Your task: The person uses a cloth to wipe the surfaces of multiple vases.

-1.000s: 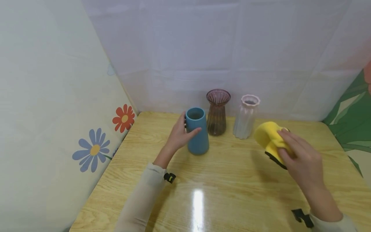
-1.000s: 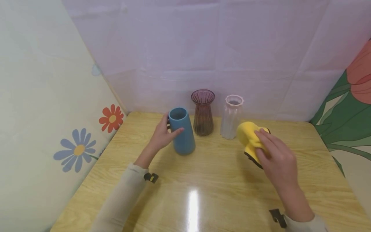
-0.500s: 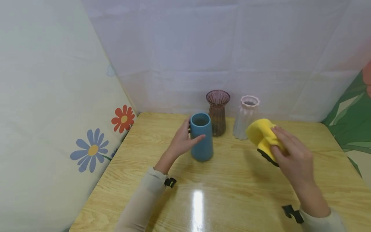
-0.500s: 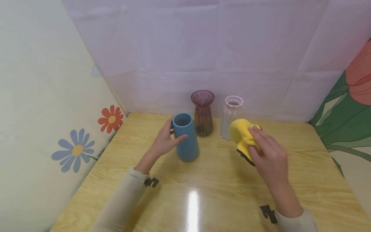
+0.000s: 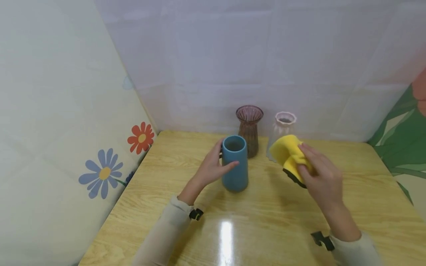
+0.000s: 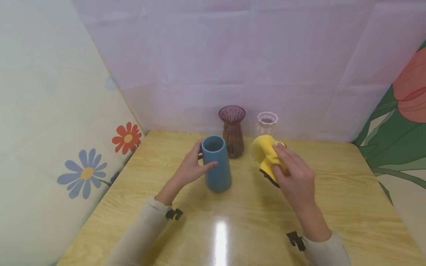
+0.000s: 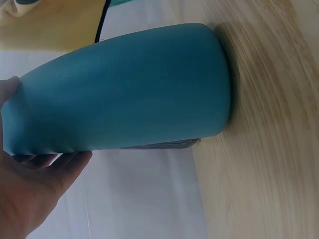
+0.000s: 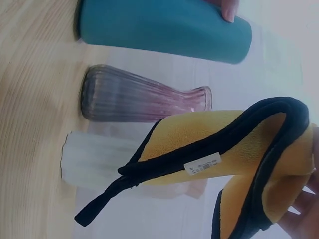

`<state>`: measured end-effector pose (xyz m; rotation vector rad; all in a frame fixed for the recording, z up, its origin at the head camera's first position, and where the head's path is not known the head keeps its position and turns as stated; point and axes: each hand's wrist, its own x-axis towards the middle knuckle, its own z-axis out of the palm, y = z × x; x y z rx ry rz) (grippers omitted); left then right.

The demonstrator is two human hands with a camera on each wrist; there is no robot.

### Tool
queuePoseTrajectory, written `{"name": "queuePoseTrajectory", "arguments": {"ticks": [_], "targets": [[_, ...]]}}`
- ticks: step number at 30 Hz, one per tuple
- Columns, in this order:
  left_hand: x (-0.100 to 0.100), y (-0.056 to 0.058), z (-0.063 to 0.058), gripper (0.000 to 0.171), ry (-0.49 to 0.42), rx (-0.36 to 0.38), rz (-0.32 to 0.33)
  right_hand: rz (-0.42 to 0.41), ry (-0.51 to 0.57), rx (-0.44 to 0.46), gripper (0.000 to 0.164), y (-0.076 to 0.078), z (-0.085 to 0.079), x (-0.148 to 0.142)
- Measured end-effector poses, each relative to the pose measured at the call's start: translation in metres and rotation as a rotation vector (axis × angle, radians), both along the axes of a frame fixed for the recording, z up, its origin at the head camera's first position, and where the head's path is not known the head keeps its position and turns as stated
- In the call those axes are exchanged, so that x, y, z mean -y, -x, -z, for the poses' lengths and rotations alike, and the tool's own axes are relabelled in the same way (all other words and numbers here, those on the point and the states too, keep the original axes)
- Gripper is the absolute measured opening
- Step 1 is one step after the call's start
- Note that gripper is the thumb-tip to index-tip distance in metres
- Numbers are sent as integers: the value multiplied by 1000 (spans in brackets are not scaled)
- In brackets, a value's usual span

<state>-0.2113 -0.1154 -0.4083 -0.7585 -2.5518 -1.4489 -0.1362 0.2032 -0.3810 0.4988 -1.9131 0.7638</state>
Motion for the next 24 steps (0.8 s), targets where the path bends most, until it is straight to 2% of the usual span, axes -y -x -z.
{"name": "queuePoseTrajectory", "arguments": {"ticks": [14, 24], "targets": [[-13, -12, -4, 85, 0, 7, 62, -73, 42, -44, 34, 8, 8, 22], [-20, -20, -4, 85, 6, 13, 86, -122, 62, -70, 35, 11, 27, 38]]}}
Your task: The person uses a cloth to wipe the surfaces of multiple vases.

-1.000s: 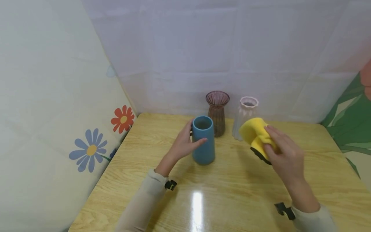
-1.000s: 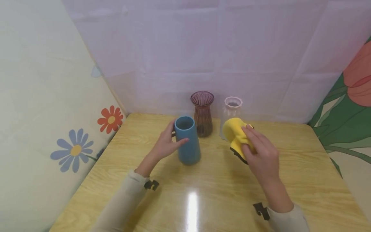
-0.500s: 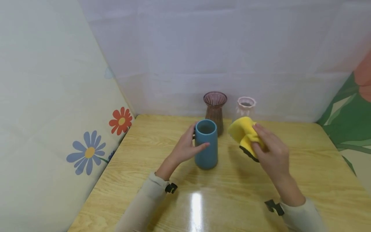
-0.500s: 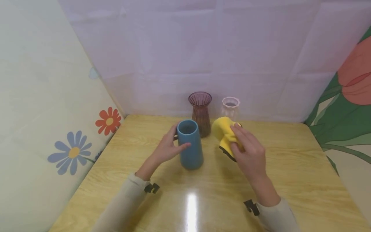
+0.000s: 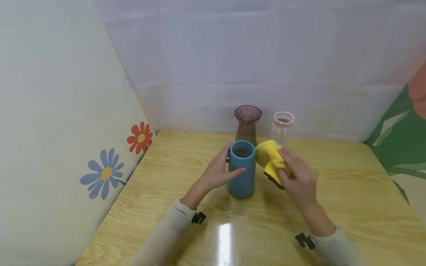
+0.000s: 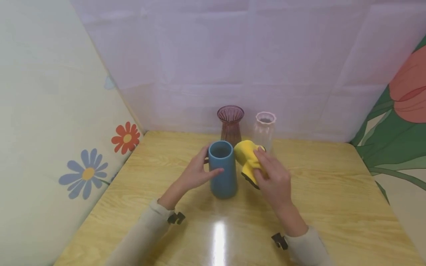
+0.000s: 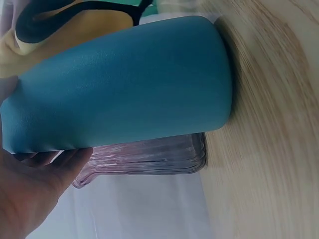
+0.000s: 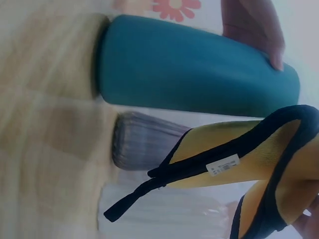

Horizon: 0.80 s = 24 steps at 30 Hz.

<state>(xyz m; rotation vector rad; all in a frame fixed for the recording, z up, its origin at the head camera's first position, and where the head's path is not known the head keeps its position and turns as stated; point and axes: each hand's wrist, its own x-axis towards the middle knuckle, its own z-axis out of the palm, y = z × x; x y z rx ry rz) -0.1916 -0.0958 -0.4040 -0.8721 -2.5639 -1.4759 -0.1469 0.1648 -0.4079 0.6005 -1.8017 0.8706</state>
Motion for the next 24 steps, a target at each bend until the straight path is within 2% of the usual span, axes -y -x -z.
{"name": "queuePoseTrajectory", "arguments": {"ticks": [17, 24], "targets": [[-3, -1, 2, 87, 6, 7, 46, -181, -12, 57, 37, -3, 26, 24], [0, -1, 1, 88, 38, 6, 51, -203, -30, 80, 41, -5, 28, 27]]}}
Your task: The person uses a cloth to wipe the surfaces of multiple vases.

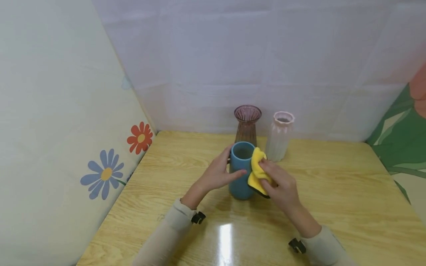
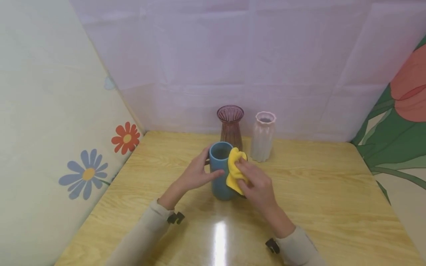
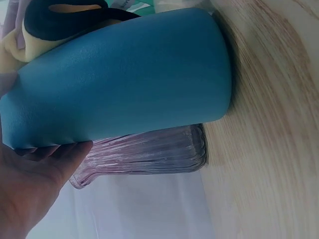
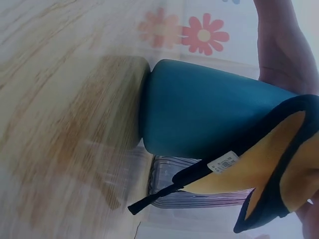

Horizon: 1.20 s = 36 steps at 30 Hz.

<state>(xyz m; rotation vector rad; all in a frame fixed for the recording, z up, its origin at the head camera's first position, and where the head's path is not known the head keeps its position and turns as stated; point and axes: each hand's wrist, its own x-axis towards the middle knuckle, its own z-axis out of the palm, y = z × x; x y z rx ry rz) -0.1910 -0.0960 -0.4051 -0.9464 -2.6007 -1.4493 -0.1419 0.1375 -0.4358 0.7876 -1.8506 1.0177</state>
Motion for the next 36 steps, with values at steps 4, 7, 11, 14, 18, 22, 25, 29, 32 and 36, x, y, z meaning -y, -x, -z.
{"name": "queuePoseTrajectory", "arguments": {"ticks": [4, 7, 11, 14, 18, 22, 25, 29, 32, 36], "targets": [[1, 0, 0, 88, 6, 5, -5, -15, -18, 6, 40, 0, 1, 0], [2, 1, 1, 87, 7, 12, 1, -22, -28, 11, 34, -1, 3, -1], [1, 2, 1, 86, -9, 25, 13, -19, -68, 41, 28, -4, 7, -3], [1, 4, 1, 85, -16, 32, 23, -8, -115, 66, 29, -7, 10, -6], [1, 7, 2, 86, -16, 33, 34, -8, -155, 90, 32, -9, 14, -9], [1, 9, 4, 87, -15, 34, 42, -31, -176, 101, 32, -11, 18, -11], [1, 11, 5, 86, -13, 37, 52, -46, -196, 106, 34, -12, 22, -13], [2, 13, 6, 86, -12, 42, 69, -42, -242, 111, 44, -15, 24, -15], [4, 15, 5, 86, -8, 49, 80, -30, -289, 106, 50, -16, 24, -17], [6, 17, 5, 86, -5, 65, 91, -36, -347, 107, 53, -16, 24, -18]]}}
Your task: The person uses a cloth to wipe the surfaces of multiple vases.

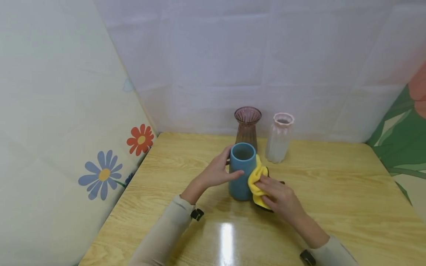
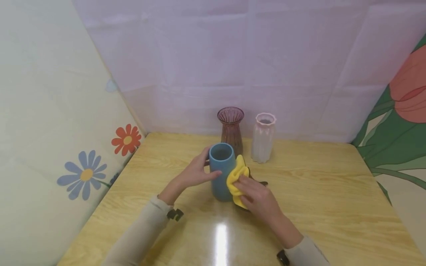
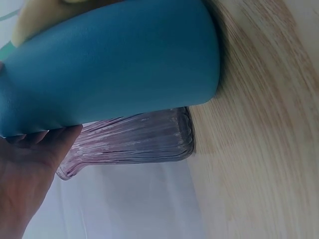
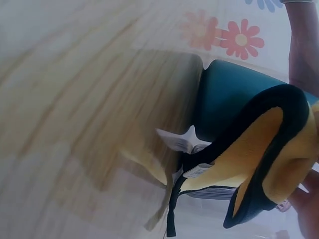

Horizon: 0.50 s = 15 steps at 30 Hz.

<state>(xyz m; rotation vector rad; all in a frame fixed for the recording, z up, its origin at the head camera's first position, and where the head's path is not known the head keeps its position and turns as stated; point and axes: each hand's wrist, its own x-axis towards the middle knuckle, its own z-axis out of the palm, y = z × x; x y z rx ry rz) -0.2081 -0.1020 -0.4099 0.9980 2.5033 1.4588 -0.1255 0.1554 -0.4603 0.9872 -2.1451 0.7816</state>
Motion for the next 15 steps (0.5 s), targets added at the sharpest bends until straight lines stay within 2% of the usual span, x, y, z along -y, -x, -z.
{"name": "queuePoseTrajectory", "arguments": {"ticks": [8, 12, 15], "targets": [[1, 0, -2, 86, -6, 16, 8, -32, -94, 7, 53, 0, 9, -7], [1, -1, -3, 86, -8, 21, 8, -76, -123, -4, 53, 1, 13, -9], [1, 0, -2, 86, -15, 18, 19, -98, -170, 38, 52, 1, 12, -11]]}}
